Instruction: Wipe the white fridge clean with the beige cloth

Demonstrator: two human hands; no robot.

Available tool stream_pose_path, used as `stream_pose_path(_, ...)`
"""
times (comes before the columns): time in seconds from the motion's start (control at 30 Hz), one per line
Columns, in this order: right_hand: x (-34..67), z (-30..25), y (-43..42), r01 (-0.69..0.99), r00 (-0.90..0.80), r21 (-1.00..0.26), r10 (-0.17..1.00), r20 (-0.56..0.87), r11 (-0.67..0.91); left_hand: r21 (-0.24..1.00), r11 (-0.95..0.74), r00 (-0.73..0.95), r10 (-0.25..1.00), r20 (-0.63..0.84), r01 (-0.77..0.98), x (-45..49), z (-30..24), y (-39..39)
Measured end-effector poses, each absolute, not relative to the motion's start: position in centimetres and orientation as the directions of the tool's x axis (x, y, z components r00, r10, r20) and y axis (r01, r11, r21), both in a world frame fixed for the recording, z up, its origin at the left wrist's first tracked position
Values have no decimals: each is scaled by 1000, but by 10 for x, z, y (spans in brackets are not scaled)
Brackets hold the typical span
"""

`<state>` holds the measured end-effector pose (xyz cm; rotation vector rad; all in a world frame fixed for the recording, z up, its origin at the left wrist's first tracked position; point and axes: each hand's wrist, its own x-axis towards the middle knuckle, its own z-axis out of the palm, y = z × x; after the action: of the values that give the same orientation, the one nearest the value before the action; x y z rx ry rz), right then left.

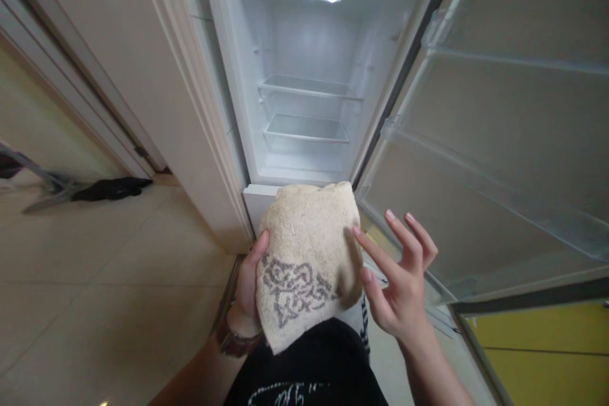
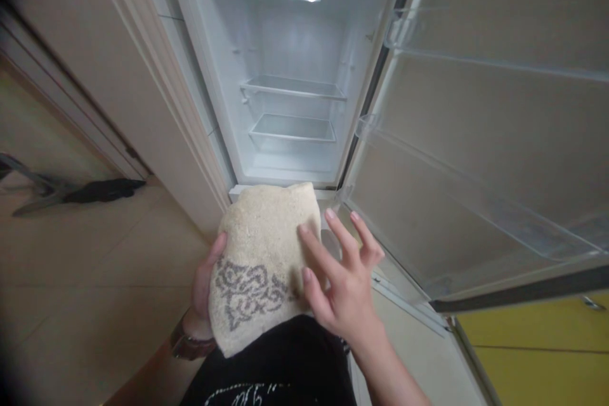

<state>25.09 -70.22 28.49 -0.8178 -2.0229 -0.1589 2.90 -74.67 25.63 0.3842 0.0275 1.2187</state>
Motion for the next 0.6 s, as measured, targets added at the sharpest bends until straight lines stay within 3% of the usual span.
stream_pose_path(0.3,215,286,-710,668,-460,-138,552,695,731,281,357,411,897,165,-891,44,271,-747)
stream_pose_path(0.5,244,298,-693,680,-308,-192,513,801,708,275,320,369,917,152,-907,27,247,-749)
stream_pose_path(0.6,254,301,-690,614,-343,-205,491,800,763,283,309,354,927,124,-908,21,242,-749)
